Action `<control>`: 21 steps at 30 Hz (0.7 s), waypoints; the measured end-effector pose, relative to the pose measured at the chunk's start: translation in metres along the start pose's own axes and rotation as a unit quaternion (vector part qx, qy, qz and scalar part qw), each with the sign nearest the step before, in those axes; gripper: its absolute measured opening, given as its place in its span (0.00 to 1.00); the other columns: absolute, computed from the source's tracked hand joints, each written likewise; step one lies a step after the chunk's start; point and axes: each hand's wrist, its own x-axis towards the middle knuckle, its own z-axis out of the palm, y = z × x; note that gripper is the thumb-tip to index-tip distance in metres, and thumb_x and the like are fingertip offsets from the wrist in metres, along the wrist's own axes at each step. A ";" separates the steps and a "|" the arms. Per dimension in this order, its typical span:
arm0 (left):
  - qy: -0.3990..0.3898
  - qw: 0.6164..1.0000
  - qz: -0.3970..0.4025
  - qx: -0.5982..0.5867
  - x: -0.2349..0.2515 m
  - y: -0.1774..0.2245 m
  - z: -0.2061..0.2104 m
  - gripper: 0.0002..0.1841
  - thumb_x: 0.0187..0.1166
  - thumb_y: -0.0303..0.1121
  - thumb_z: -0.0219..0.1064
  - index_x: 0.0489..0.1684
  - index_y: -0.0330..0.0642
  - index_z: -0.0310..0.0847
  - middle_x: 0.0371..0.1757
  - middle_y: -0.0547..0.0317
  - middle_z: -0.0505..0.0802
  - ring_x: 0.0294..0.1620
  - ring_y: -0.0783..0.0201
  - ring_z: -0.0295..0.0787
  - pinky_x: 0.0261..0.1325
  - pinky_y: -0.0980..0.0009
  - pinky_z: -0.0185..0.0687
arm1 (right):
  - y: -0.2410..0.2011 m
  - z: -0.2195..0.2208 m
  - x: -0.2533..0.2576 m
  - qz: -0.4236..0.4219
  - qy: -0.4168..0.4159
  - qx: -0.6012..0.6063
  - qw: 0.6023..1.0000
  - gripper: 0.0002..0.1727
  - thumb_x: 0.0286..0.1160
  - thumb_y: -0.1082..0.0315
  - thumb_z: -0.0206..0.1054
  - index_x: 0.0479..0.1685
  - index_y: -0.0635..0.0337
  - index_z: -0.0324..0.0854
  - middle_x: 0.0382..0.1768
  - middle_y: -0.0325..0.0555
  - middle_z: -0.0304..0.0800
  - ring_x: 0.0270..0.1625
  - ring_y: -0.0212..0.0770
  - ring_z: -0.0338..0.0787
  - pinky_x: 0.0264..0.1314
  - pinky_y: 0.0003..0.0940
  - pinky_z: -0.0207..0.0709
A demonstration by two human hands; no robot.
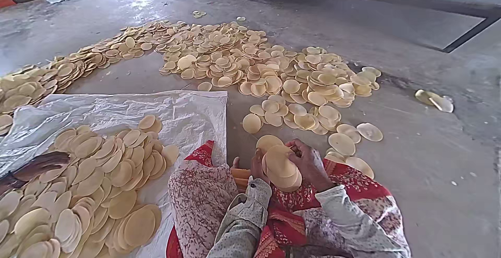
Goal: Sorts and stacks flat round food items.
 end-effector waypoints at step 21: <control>0.021 0.999 0.035 0.026 -0.006 0.005 0.006 0.21 0.85 0.31 0.65 0.73 0.32 0.74 0.64 0.39 0.87 0.60 0.53 0.85 0.64 0.56 0.81 | -0.007 -0.010 -0.018 -0.012 0.018 -0.087 0.996 0.23 0.77 0.56 0.71 0.57 0.68 0.85 0.54 0.63 0.89 0.60 0.62 0.87 0.65 0.62 0.77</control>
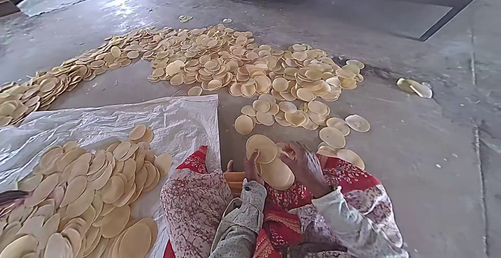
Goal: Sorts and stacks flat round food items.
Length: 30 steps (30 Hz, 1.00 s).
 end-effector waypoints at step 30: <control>-0.011 0.998 0.032 -0.052 0.012 -0.012 -0.003 0.17 0.90 0.32 0.57 0.70 0.32 0.74 0.57 0.42 0.88 0.55 0.55 0.87 0.60 0.58 0.85 | -0.008 -0.028 0.001 0.056 0.002 0.364 0.930 0.06 0.76 0.73 0.70 0.46 0.64 0.86 0.30 0.43 0.94 0.28 0.33 0.92 0.31 0.29 0.88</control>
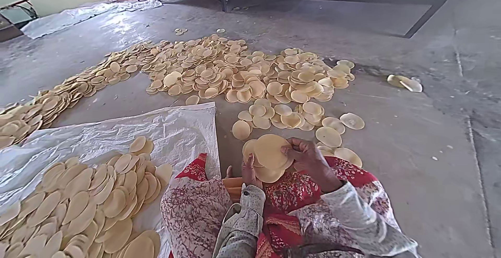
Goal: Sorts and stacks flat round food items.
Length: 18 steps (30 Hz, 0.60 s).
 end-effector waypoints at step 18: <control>-0.034 0.996 -0.022 0.085 -0.014 0.006 0.005 0.16 0.91 0.35 0.57 0.65 0.29 0.76 0.48 0.44 0.90 0.45 0.61 0.89 0.52 0.63 0.86 | 0.083 0.026 0.025 0.137 0.031 0.062 0.988 0.14 0.65 0.72 0.80 0.49 0.68 0.87 0.41 0.54 0.94 0.43 0.42 0.94 0.53 0.40 0.88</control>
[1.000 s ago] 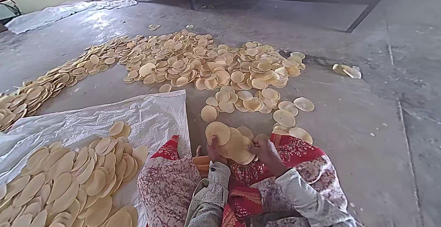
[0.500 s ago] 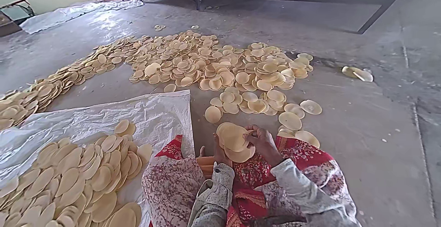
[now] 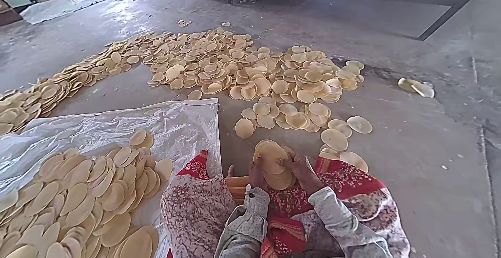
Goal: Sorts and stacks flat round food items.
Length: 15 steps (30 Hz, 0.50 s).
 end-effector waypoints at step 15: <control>0.040 0.989 0.093 0.111 0.009 -0.008 -0.005 0.22 0.94 0.41 0.52 0.41 0.30 0.85 0.32 0.50 0.88 0.35 0.64 0.85 0.45 0.66 0.83 | 0.009 0.005 -0.005 -0.048 0.062 -0.036 0.996 0.14 0.61 0.69 0.82 0.43 0.65 0.89 0.38 0.53 0.95 0.42 0.44 0.94 0.53 0.45 0.87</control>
